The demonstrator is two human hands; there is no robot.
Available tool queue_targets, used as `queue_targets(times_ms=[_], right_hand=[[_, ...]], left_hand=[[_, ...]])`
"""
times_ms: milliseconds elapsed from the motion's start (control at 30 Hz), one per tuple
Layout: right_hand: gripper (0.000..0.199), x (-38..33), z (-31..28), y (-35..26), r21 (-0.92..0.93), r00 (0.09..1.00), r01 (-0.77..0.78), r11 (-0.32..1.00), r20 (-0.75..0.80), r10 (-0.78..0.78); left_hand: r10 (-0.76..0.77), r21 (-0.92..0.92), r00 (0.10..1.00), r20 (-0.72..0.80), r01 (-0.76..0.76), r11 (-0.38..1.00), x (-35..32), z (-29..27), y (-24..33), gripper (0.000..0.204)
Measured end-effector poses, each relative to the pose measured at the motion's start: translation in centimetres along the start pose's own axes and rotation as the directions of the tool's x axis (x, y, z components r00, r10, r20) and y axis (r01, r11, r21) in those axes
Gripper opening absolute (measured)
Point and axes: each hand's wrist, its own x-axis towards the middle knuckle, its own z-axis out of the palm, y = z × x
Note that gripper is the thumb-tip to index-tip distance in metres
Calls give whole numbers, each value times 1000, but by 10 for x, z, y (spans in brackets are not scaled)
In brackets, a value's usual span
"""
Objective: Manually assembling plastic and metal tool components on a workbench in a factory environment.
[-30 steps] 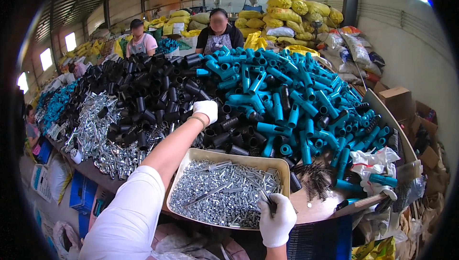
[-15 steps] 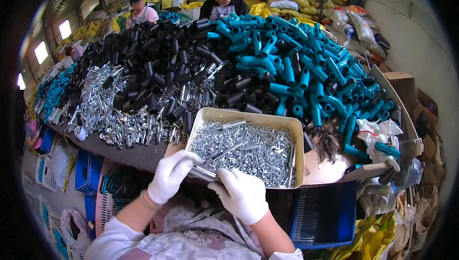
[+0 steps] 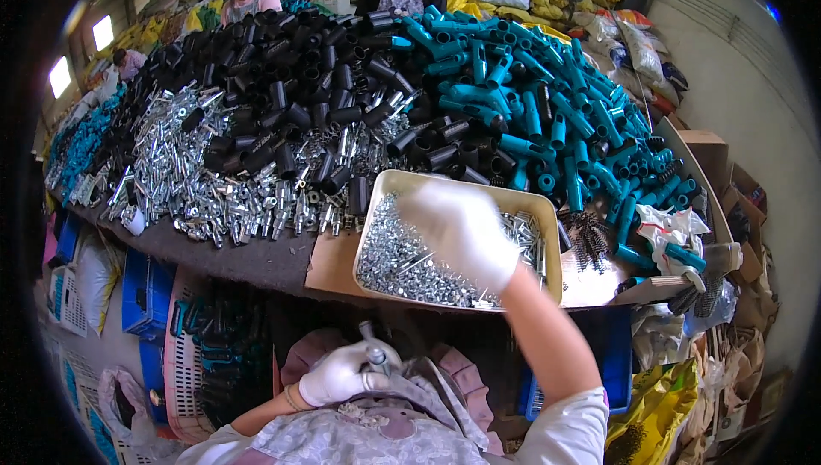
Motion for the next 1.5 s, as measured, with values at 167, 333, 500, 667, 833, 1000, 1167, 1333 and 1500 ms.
queue_targets(times_ms=[167, 333, 500, 667, 833, 1000, 1167, 1333, 1500], right_hand=[[17, 28, 4, 123, -532, 960, -204, 822, 55, 274], [15, 44, 25, 135, -748, 941, -29, 664, 204, 270], [15, 49, 28, 137, -794, 921, -51, 606, 198, 336], [13, 44, -8, 134, -619, 937, -255, 743, 30, 347], [19, 1, -56, 87, 179, 718, -597, 782, -315, 620], [32, -102, -4, -31, 733, 560, -412, 542, -266, 785], [28, -183, 54, -97, 970, 416, -239, 51, 55, 908], [33, -196, 70, -97, 981, 442, -177, -83, 155, 884], [27, -210, 64, -80, 911, 544, -402, 95, 154, 825]], left_hand=[[130, 95, 984, -121, -118, 988, -7, -20, 23, 37], [103, 168, 978, -182, -72, 983, -17, -30, 43, 36], [215, 201, 956, -200, -174, 964, -20, -35, 50, 35], [244, 226, 919, -309, -178, 958, -13, -29, 64, 34], [83, 104, 849, -522, -34, 994, -11, -20, 47, 50], [147, -55, 694, -705, -260, 964, -3, -18, 42, 64], [59, -221, 777, -626, -250, 943, 26, 7, 43, 65], [-98, -358, 882, -461, -84, 930, 20, 23, 40, 55], [-26, 502, 999, -20, 33, 864, 24, -4, 47, 44]])
